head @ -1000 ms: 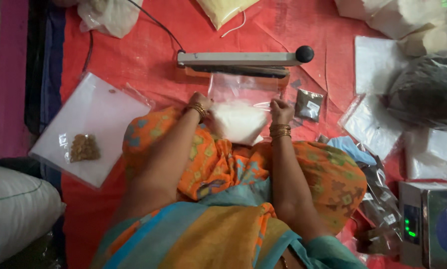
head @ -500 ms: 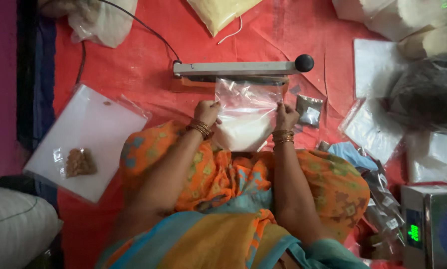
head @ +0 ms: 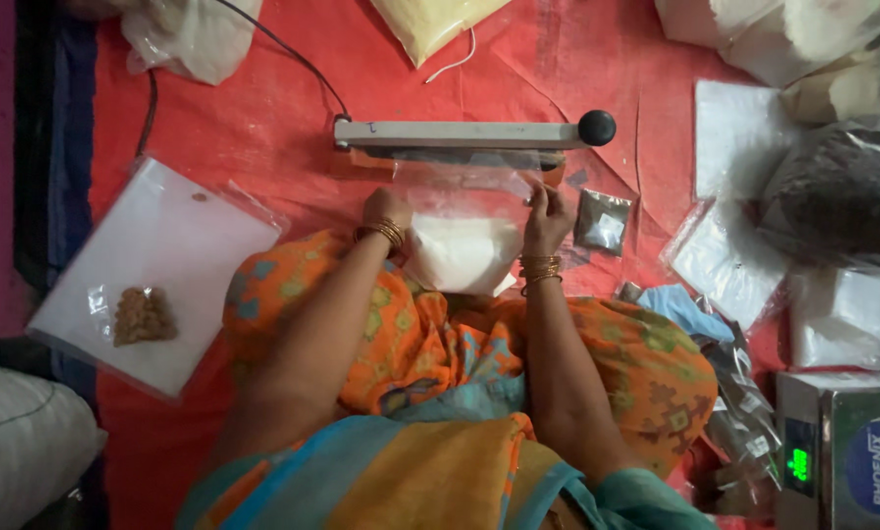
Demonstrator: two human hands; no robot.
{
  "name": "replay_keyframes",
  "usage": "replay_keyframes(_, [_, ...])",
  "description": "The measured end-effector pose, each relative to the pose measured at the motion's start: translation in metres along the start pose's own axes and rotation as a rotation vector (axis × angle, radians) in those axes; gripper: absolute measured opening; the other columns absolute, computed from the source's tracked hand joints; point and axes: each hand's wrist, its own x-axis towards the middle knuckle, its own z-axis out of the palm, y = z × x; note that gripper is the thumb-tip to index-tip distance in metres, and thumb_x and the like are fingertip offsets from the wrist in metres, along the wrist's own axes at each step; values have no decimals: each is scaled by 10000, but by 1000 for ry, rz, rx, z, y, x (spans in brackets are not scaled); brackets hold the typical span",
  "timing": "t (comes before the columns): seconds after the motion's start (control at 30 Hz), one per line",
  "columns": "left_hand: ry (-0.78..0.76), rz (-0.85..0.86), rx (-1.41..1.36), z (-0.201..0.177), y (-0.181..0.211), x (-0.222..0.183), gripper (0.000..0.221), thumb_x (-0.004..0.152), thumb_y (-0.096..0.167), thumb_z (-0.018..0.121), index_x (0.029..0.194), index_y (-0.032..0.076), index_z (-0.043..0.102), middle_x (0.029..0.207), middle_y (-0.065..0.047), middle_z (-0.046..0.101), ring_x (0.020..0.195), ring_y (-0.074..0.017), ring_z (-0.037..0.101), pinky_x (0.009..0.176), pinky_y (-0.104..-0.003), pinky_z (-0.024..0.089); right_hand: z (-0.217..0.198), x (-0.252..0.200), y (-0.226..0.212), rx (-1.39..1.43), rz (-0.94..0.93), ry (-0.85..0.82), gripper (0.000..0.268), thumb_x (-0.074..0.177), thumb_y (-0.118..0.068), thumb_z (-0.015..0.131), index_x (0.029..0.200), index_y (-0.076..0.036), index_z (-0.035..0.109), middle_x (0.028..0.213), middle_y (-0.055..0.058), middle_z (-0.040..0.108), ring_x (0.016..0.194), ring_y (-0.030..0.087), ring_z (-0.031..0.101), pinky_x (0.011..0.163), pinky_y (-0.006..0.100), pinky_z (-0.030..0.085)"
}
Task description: The person sits on a red tarp and repeatedly fills small plastic bags with a white powder, then seals them using a handheld heat sealer. The sealed bags are placed in a pile to the right.
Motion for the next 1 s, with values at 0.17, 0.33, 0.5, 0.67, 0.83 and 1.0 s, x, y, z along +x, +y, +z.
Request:
replay_keyframes(0.17, [-200, -95, 63, -39, 31, -25, 572, 793, 545, 774, 986, 7, 741, 1038, -267, 697, 996, -394, 695, 830, -461, 584, 5, 2, 9, 68, -89, -43, 161, 1020, -65, 637, 1056, 52, 740, 848, 48, 707, 749, 104, 647, 684, 253, 523])
replay_keyframes(0.33, [-43, -15, -44, -50, 49, -35, 291, 917, 304, 631, 981, 55, 765, 988, -226, 735, 919, -384, 728, 806, -474, 581, -13, 17, 34, 24, 289, 174, 120, 958, -62, 682, 949, 33, 755, 772, 52, 720, 648, 98, 639, 589, 258, 522])
replay_keyframes(0.5, [-150, -91, -239, -38, 43, -28, 324, 938, 283, 620, 831, -5, 722, 817, -231, 740, 768, -362, 790, 732, -447, 613, -38, 27, 22, 306, 569, 265, 72, 906, -131, 696, 876, -74, 729, 744, 32, 724, 606, 100, 665, 508, 249, 528])
replay_keyframes(0.67, [63, -79, -105, -29, 29, -13, 260, 860, 256, 701, 835, 1, 748, 856, -270, 703, 856, -416, 724, 756, -486, 581, -26, 23, 8, 112, 586, -94, 222, 947, -286, 731, 882, -75, 750, 720, -8, 667, 557, 74, 576, 465, 226, 446])
replay_keyframes(0.83, [53, -73, -86, -27, 24, -6, 267, 888, 243, 646, 845, 5, 757, 883, -269, 711, 881, -427, 718, 794, -499, 575, -17, 14, 31, 11, 416, -176, 199, 937, -192, 757, 896, 3, 763, 721, 29, 686, 581, 82, 603, 523, 235, 483])
replay_keyframes(1.0, [84, -75, -140, -34, 38, -10, 253, 867, 251, 637, 848, 34, 764, 887, -248, 711, 879, -437, 707, 780, -514, 568, -13, 16, 61, 21, 495, -11, 153, 920, -144, 740, 849, -9, 757, 674, 27, 678, 525, 94, 574, 467, 262, 446])
